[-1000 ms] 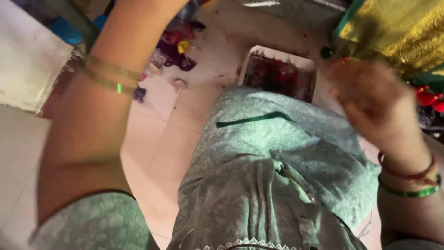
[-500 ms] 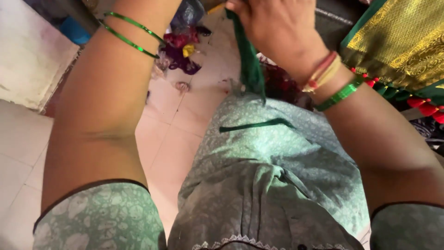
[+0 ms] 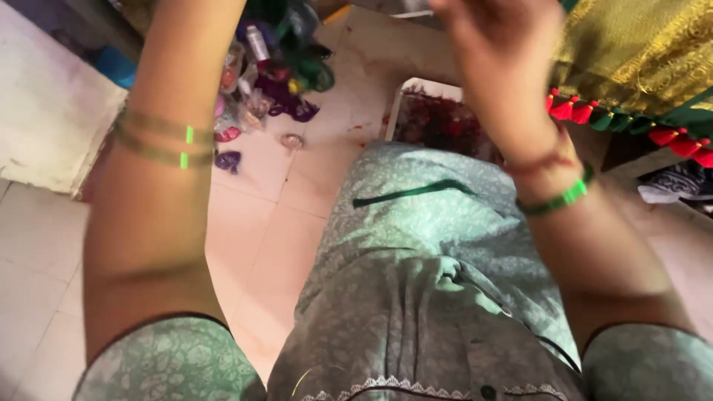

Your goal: The person sits on the floor with a green and gold fabric border across their lap, cuts loose threads from red tassels using scissors, combs the tassel fibers with a blue comb, and handles a green ribbon while threading a needle.

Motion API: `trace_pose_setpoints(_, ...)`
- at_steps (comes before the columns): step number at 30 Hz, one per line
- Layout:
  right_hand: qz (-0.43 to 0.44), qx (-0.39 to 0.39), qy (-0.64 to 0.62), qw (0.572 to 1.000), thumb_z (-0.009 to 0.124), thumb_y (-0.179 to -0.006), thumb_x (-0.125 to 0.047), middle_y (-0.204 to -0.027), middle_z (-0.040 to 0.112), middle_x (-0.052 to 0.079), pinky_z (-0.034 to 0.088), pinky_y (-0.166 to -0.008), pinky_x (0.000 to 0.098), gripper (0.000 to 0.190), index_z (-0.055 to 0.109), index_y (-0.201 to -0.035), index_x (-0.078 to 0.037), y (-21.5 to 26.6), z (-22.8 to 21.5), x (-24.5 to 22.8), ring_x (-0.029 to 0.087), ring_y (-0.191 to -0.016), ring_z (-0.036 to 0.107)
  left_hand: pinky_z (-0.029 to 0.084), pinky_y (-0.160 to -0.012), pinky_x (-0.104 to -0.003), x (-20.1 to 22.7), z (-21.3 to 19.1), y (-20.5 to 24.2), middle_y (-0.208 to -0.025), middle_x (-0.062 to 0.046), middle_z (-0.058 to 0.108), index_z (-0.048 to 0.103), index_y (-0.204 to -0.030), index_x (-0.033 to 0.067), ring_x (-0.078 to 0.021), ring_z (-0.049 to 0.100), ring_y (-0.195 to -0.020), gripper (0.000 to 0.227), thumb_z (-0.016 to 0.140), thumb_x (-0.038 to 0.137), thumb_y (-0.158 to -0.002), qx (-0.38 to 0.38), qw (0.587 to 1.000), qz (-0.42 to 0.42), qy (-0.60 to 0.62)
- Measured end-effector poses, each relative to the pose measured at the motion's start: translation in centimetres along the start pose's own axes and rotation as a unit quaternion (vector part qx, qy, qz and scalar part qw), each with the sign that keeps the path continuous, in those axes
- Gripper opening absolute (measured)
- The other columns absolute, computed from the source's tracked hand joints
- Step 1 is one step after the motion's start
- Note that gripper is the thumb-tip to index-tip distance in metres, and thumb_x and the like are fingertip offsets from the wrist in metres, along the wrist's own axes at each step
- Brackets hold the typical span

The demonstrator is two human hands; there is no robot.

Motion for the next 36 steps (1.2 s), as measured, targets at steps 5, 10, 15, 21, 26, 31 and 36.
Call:
trace_pose_setpoints(5,0.275,0.156,-0.209,0.925,0.070,-0.097,0.007,-0.099,0.071,-0.001,0.053,-0.084,0.0209,0.011,0.063,-0.103,0.002,6.5,-6.1,-0.5,0.006,-0.088,0.063,0.037,-0.060,-0.016,4.3,9.4,2.5,-0.091,0.002,0.068,0.063,-0.110,0.0034,0.0004,0.051,-0.067,0.018,0.076,0.016,-0.107,-0.057,0.993,-0.044,0.092)
trace_pose_setpoints(10,0.232,0.095,-0.165,0.954,0.076,-0.105,0.014,-0.108,0.061,0.002,0.052,-0.085,0.0205,0.017,0.062,-0.107,0.003,13.3,-6.9,-0.4,0.008,-0.095,0.062,0.031,-0.050,-0.018,2.3,20.4,8.1,-0.089,-0.002,0.062,0.063,-0.121,0.0007,-0.0021,0.041,-0.060,0.043,0.083,0.020,-0.088,-0.123,0.978,-0.144,0.086)
trace_pose_setpoints(15,0.268,0.116,-0.098,0.952,0.075,-0.098,0.015,-0.117,0.052,0.001,0.057,-0.074,0.0220,0.024,0.061,-0.109,-0.001,17.7,-10.6,0.5,0.009,-0.091,0.065,0.056,-0.085,-0.023,-3.2,25.6,11.0,-0.105,-0.004,0.073,0.068,-0.116,-0.0009,-0.0093,0.071,-0.094,0.019,0.069,0.014,-0.105,-0.116,0.917,-0.219,0.313)
trace_pose_setpoints(21,0.338,0.296,-0.289,0.846,0.069,-0.108,0.016,-0.111,0.062,0.011,0.057,-0.081,0.0266,0.018,0.064,-0.117,0.002,23.9,-15.7,3.6,0.013,-0.094,0.067,0.054,-0.087,-0.027,-3.3,29.4,12.6,-0.098,-0.007,0.075,0.070,-0.111,0.0003,-0.0117,0.069,-0.093,0.011,0.066,0.008,-0.103,-0.197,0.889,-0.276,0.309)
trace_pose_setpoints(26,0.366,0.250,-0.510,0.737,0.043,-0.100,-0.060,-0.145,0.061,0.006,0.043,-0.120,0.0371,0.073,0.050,-0.147,-0.003,22.3,-11.9,3.4,0.018,-0.134,0.058,0.051,-0.091,-0.027,0.2,32.4,13.0,-0.097,-0.004,0.068,0.063,-0.106,0.0025,-0.0114,0.064,-0.093,0.010,0.068,0.011,-0.108,-0.233,0.842,-0.261,0.411)
trace_pose_setpoints(31,0.426,0.162,-0.674,0.581,0.042,-0.105,-0.057,-0.137,0.062,0.002,0.043,-0.110,0.0347,0.065,0.050,-0.151,-0.013,35.7,-1.7,6.0,0.016,-0.122,0.057,0.039,-0.062,-0.026,2.2,34.6,12.5,-0.091,-0.003,0.065,0.057,-0.111,0.0039,-0.0094,0.052,-0.071,0.015,0.063,0.018,-0.109,-0.193,0.799,-0.352,0.448)
trace_pose_setpoints(36,0.515,-0.037,-0.421,0.746,0.069,-0.102,-0.024,-0.095,0.067,0.002,0.055,-0.073,0.0355,0.027,0.062,-0.118,-0.003,31.9,-6.5,0.6,0.016,-0.081,0.065,0.054,-0.088,-0.029,3.3,31.7,8.8,-0.105,-0.002,0.067,0.054,-0.111,0.0060,-0.0102,0.065,-0.096,0.016,0.056,0.014,-0.098,-0.096,0.792,-0.344,0.494)
Point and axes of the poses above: each hand's wrist, its own y-axis away from the middle knuckle, its own z-axis out of the palm, x = y × z, the point moved 9 cm from there along -y, towards the middle knuckle
